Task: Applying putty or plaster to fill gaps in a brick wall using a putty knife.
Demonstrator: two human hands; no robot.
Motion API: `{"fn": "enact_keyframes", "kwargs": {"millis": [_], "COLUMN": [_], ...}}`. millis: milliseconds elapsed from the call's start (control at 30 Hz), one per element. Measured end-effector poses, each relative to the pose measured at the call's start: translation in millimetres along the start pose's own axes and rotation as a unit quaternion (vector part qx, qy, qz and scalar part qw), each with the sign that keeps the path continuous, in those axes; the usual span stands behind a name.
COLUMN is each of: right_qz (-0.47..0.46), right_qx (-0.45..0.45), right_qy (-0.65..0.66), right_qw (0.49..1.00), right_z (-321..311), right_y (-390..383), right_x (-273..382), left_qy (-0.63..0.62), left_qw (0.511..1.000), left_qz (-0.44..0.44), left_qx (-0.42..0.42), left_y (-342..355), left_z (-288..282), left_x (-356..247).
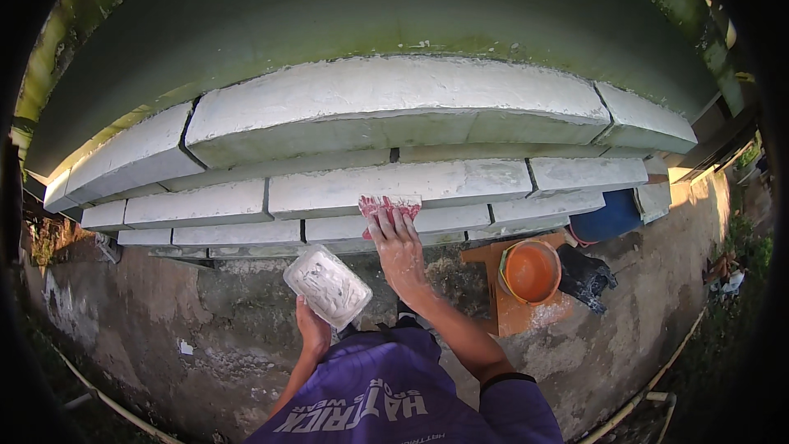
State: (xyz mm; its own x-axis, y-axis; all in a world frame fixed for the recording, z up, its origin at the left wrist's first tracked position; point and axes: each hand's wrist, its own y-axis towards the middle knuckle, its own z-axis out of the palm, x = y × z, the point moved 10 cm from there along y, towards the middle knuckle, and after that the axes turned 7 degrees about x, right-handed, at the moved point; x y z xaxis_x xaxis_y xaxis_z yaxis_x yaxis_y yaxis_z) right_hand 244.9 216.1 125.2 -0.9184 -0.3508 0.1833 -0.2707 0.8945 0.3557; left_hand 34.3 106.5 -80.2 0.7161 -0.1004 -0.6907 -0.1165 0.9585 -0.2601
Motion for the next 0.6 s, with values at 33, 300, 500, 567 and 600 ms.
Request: {"fn": "enact_keyframes", "kwargs": {"millis": [33,300,500,567,600], "right_qz": [-0.029,0.013,0.044,0.088,0.091], "right_qx": [-0.008,-0.054,-0.121,-0.087,-0.089], "right_qy": [0.042,0.154,0.040,-0.018,-0.021], "right_qw": [0.999,0.986,0.991,0.992,0.992], "right_z": [-7,-52,-78,-55,-40], "right_y": [-2,22,19,23,19], "right_x": [11,-11,-29,-54,-60], "left_qy": [-0.003,-0.004,-0.018,0.002,0.002], "left_qw": [1.000,1.000,1.000,1.000,1.000], "left_qz": [0.000,0.010,-0.003,0.015,0.012], "left_qx": [0.000,0.006,-0.003,0.002,0.005], "left_y": [0,-4,-9,-10,-10], "left_z": [3,15,2,3,5], "left_x": [-1,-12,-7,-11,-10]}}
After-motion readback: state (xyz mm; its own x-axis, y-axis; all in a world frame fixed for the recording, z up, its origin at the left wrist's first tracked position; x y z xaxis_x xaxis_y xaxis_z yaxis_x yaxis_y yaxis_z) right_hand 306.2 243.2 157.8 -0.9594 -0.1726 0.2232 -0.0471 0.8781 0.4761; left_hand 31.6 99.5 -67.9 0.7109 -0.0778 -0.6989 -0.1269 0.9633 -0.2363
